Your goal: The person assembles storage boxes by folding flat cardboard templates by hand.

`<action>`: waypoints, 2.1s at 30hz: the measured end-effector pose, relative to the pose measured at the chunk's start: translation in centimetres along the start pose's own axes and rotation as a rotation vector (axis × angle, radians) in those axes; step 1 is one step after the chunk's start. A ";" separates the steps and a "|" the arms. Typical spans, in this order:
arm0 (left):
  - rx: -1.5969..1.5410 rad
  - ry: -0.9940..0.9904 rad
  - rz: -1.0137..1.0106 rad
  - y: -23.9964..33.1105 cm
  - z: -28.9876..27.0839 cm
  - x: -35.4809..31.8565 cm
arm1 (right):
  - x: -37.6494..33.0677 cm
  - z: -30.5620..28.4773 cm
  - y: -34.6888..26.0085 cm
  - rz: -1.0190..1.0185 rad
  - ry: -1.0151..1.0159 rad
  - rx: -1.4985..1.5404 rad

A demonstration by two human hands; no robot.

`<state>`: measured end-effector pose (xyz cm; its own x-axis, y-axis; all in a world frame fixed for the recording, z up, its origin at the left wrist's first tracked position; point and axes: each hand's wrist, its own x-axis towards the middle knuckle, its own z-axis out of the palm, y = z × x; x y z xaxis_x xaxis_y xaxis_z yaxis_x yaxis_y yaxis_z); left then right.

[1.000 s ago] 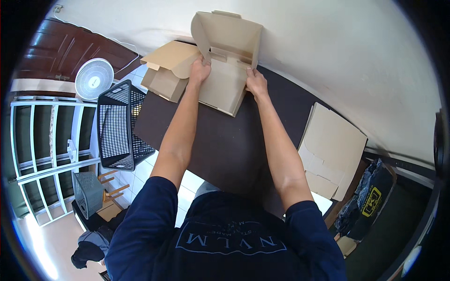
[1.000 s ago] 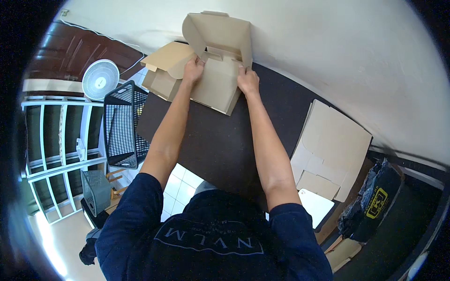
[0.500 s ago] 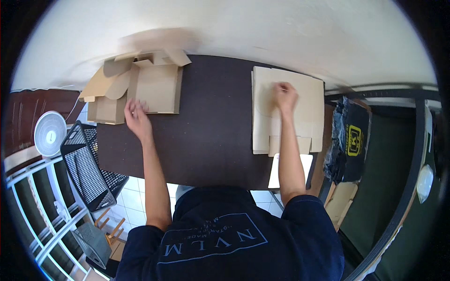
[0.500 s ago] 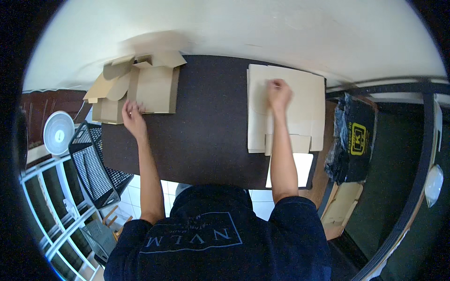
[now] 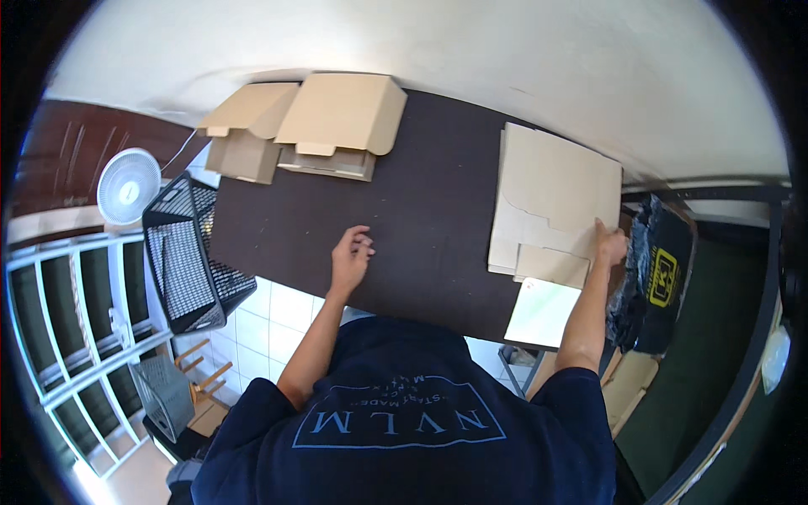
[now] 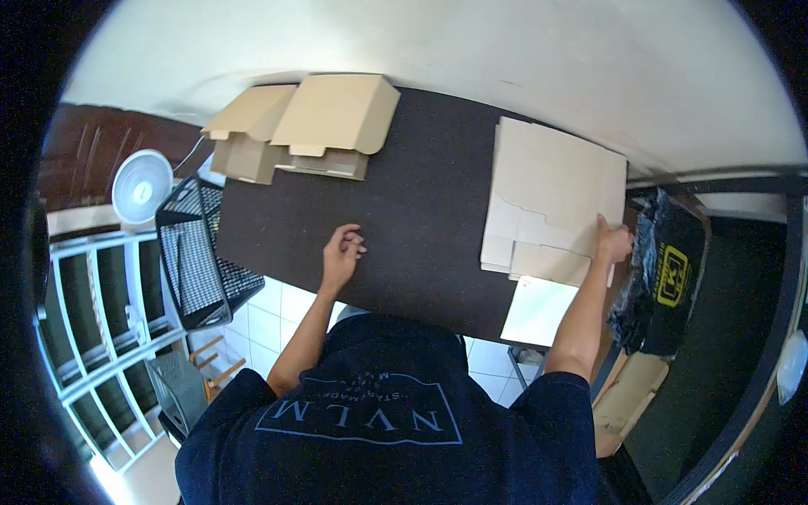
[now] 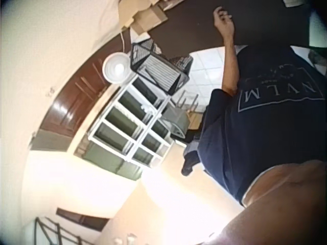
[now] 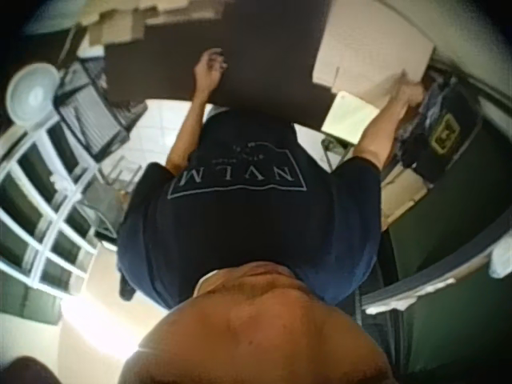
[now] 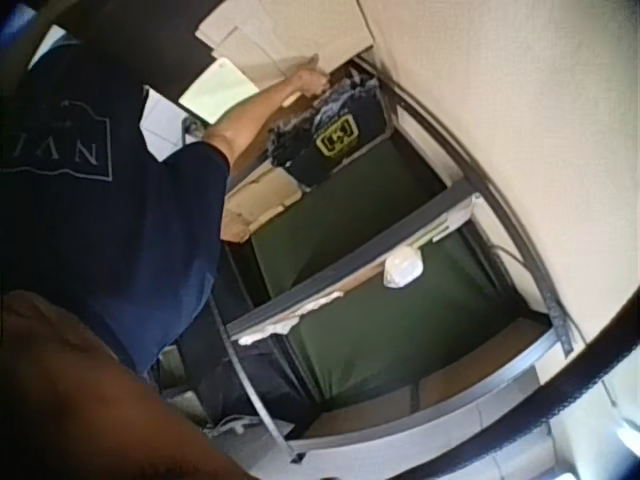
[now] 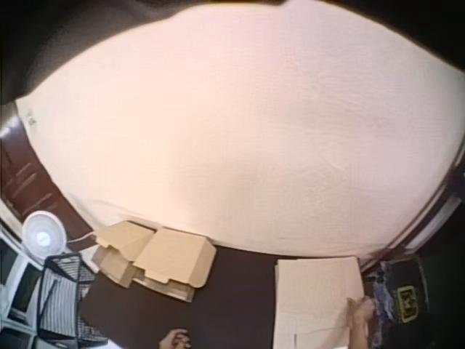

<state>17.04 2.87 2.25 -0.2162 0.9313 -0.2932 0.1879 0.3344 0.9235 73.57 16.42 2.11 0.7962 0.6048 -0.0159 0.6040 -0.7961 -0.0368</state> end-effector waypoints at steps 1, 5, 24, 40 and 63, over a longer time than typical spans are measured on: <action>0.008 0.030 0.000 0.0 0.0 -0.1 | -0.4 0.1 -0.5 -0.030 0.065 -0.006; -0.021 0.043 -0.026 0.7 0.2 0.2 | 1.8 -0.7 -0.3 -0.038 0.068 0.086; 0.044 -0.275 0.008 1.3 0.7 0.3 | 2.2 -9.3 0.7 -0.453 0.040 0.972; -0.083 -0.403 0.124 1.7 -3.2 -5.3 | -15.4 -29.9 -0.7 -0.544 0.064 1.551; -0.061 -0.475 -0.179 -3.3 -19.3 2.0 | -42.5 -10.8 0.5 -0.173 -0.650 1.422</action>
<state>-2.48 0.83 3.36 0.2221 0.8281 -0.5148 0.1285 0.4985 0.8573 40.46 -9.91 13.58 0.3468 0.8858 -0.3085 -0.1416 -0.2757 -0.9508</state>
